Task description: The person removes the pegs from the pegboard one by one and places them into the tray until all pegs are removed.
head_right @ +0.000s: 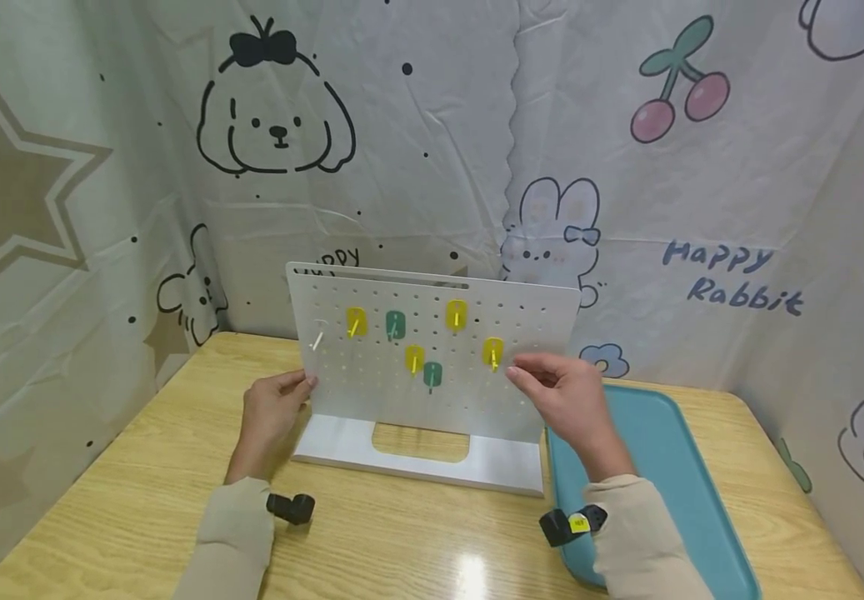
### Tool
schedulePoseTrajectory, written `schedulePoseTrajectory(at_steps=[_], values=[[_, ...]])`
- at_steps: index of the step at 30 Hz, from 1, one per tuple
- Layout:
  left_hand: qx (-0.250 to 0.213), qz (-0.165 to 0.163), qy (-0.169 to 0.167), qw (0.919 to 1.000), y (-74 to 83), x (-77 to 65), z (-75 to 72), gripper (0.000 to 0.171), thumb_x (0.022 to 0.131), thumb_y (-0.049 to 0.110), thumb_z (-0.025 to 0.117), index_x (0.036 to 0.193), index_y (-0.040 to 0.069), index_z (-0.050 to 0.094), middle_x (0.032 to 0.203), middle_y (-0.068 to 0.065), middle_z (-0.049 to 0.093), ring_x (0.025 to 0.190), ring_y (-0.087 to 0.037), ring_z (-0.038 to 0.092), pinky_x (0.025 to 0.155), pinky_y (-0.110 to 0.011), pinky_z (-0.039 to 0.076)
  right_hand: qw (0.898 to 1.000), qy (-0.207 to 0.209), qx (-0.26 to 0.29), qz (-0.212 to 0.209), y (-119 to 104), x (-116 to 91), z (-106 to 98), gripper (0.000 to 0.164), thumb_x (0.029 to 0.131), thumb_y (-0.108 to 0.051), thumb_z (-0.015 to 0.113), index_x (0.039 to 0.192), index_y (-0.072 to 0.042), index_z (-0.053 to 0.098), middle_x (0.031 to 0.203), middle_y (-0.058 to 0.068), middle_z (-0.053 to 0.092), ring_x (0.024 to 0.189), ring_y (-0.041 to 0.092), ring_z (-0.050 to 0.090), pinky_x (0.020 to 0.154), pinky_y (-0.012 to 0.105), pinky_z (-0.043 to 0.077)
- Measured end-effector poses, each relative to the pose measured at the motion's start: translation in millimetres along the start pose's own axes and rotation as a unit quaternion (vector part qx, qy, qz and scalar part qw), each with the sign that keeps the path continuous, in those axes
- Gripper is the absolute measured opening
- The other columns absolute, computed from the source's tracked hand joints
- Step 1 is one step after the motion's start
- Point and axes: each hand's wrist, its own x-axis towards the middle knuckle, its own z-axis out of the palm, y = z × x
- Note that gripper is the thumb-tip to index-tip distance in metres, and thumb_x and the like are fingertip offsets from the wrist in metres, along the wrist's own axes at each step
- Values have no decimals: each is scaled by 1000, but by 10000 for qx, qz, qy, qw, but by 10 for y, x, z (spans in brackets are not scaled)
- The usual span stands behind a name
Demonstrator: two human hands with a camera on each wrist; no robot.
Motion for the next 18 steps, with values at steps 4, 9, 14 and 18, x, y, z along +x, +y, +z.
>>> schedulePoseTrajectory(at_steps=[4, 9, 14, 18], values=[[-17, 6, 2, 10000, -2, -1, 1, 32, 100, 27, 65, 122, 4, 71, 123, -15, 67, 115, -34, 62, 97, -53, 50, 9998, -95, 99, 120, 5, 1, 72, 23, 94, -23, 73, 107, -4, 76, 97, 6, 74, 85, 19, 70, 68, 22, 57], [-45, -28, 11, 10000, 6, -6, 7, 32, 100, 26, 66, 122, 4, 71, 122, -16, 68, 116, -35, 62, 96, -52, 52, 9997, -81, 126, 182, -29, 13, 152, 24, 93, -21, 75, 108, -3, 76, 99, 8, 74, 85, 20, 71, 67, 22, 58], [-57, -26, 35, 10000, 2, -1, 4, 31, 100, 25, 66, 122, 4, 71, 122, -16, 68, 117, -35, 61, 95, -52, 52, 9996, -43, 77, 261, -87, 33, 209, 23, 94, -21, 74, 107, -2, 76, 99, 10, 74, 84, 22, 70, 65, 23, 57], [-76, -35, 40, 10000, 1, 7, 0, 31, 100, 26, 66, 122, 4, 71, 121, -16, 68, 117, -35, 61, 95, -51, 52, 9997, 16, -6, 244, -112, 40, 230, 22, 94, -20, 73, 105, -2, 76, 96, 10, 75, 81, 21, 69, 62, 23, 55]])
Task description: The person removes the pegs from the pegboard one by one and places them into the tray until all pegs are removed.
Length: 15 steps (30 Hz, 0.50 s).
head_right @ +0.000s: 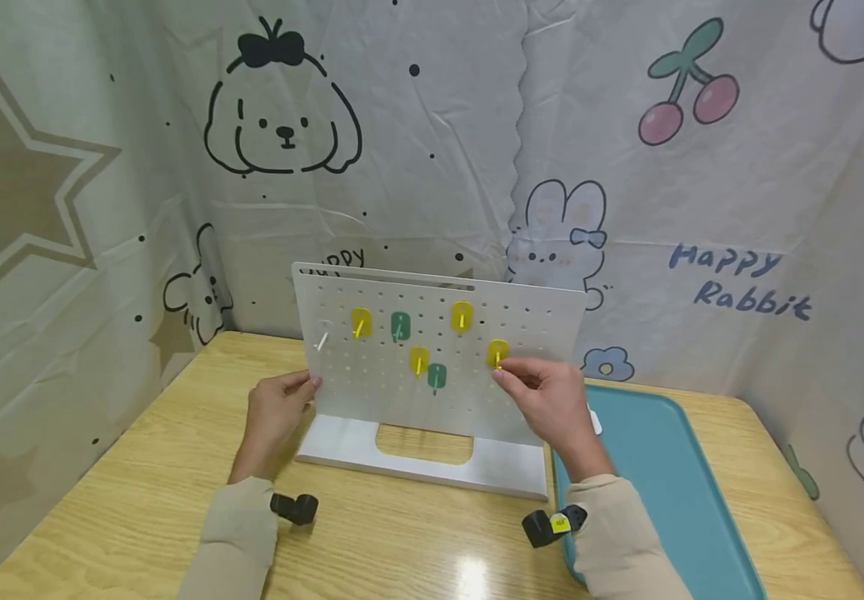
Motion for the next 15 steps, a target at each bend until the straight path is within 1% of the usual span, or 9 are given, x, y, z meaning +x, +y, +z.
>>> schedulePoseTrajectory(at_steps=[2, 9, 15], values=[[17, 37, 0, 10000, 3, 3, -2, 32, 100, 25, 66, 122, 3, 71, 121, -17, 68, 117, -36, 61, 96, -52, 51, 10000, 33, -28, -31, -3, -1, 1, 21, 95, -20, 73, 104, -2, 77, 95, 10, 75, 81, 21, 69, 61, 23, 55], [3, 13, -40, 10000, 10, -4, -5, 32, 100, 27, 66, 122, 4, 71, 123, -16, 67, 116, -35, 62, 93, -51, 53, 9996, 253, -20, -153, -7, 2, 9, 20, 95, -20, 72, 102, -2, 77, 88, 8, 75, 77, 27, 69, 55, 22, 51], [66, 28, -19, 10000, 9, -7, 5, 31, 100, 26, 65, 122, 5, 71, 123, -16, 67, 116, -36, 62, 91, -51, 55, 9988, 345, -69, -332, -3, -2, 10, 18, 94, -18, 73, 99, -2, 78, 86, 7, 75, 76, 28, 70, 54, 21, 50]])
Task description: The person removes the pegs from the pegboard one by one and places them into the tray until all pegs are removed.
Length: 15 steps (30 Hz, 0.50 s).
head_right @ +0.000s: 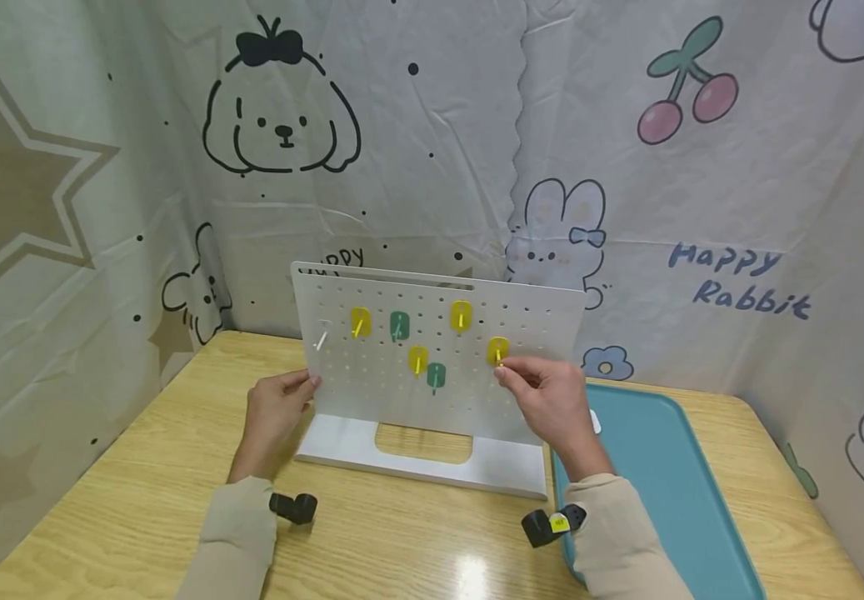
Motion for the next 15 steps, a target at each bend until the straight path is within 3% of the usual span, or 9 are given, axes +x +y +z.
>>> schedulePoseTrajectory(at_steps=[7, 15], values=[[31, -1, -1, 10000, 1, 9, 10, 31, 100, 25, 66, 121, 4, 71, 122, -16, 68, 117, -37, 61, 94, -52, 52, 9995, 218, -33, -216, 29, -22, 11, 14, 93, -17, 75, 95, -3, 78, 83, 6, 75, 73, 25, 70, 53, 20, 50], [33, 20, 10, 10000, 10, -4, -3, 31, 100, 26, 66, 122, 4, 71, 123, -16, 67, 116, -36, 62, 94, -53, 52, 9941, 597, -13, -910, -16, 34, -87, 7, 88, -6, 78, 92, 0, 78, 80, 6, 75, 70, 21, 71, 58, 10, 49]])
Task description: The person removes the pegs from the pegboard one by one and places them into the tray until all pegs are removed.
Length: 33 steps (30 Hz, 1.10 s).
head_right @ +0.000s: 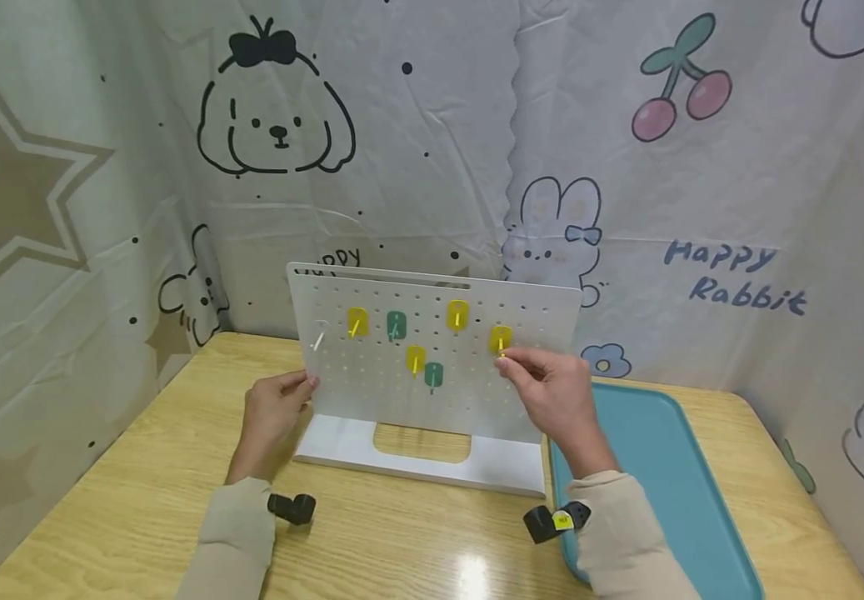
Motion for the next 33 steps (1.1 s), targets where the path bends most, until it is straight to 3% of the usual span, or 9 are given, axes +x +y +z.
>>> schedulePoseTrajectory(at_steps=[6, 15, 22, 27, 33], values=[[-18, -1, -2, 10000, -17, -5, -15, 32, 100, 26, 65, 122, 4, 71, 123, -17, 67, 116, -36, 61, 95, -53, 52, 9999, -54, -139, 8, 3, -20, -124, 7, 88, -6, 78, 93, -1, 79, 81, 5, 75, 70, 18, 71, 58, 9, 48], [36, 4, -5, 10000, -19, -9, -15, 31, 99, 24, 66, 122, 3, 71, 118, -17, 69, 113, -35, 64, 94, -53, 52, 9994, 40, -323, -146, 155, -170, -389, 11, 80, 3, 82, 91, 1, 78, 78, 8, 74, 66, -4, 62, 53, 10, 45], [49, 12, -3, 10000, -3, -6, -9, 31, 100, 24, 66, 122, 3, 70, 117, -17, 70, 108, -33, 66, 86, -47, 57, 9956, -30, -826, 434, 237, -300, -616, 13, 86, -5, 80, 98, 1, 78, 82, 9, 75, 72, -14, 59, 60, 5, 46], [66, 6, -37, 10000, 2, 0, -1, 32, 100, 25, 65, 123, 2, 70, 117, -17, 70, 106, -32, 67, 83, -45, 59, 9900, -166, -1094, 872, 317, -337, -713, 19, 90, -13, 77, 103, 2, 76, 85, 11, 75, 75, -6, 63, 62, 3, 45], [33, 11, -10, 10000, 15, 2, -6, 32, 100, 24, 65, 123, 2, 70, 115, -18, 70, 104, -32, 68, 82, -44, 59, 9834, -326, -1291, 1233, 473, -366, -763, 23, 94, -20, 74, 105, 0, 76, 86, 10, 75, 83, 25, 72, 63, 6, 45]])
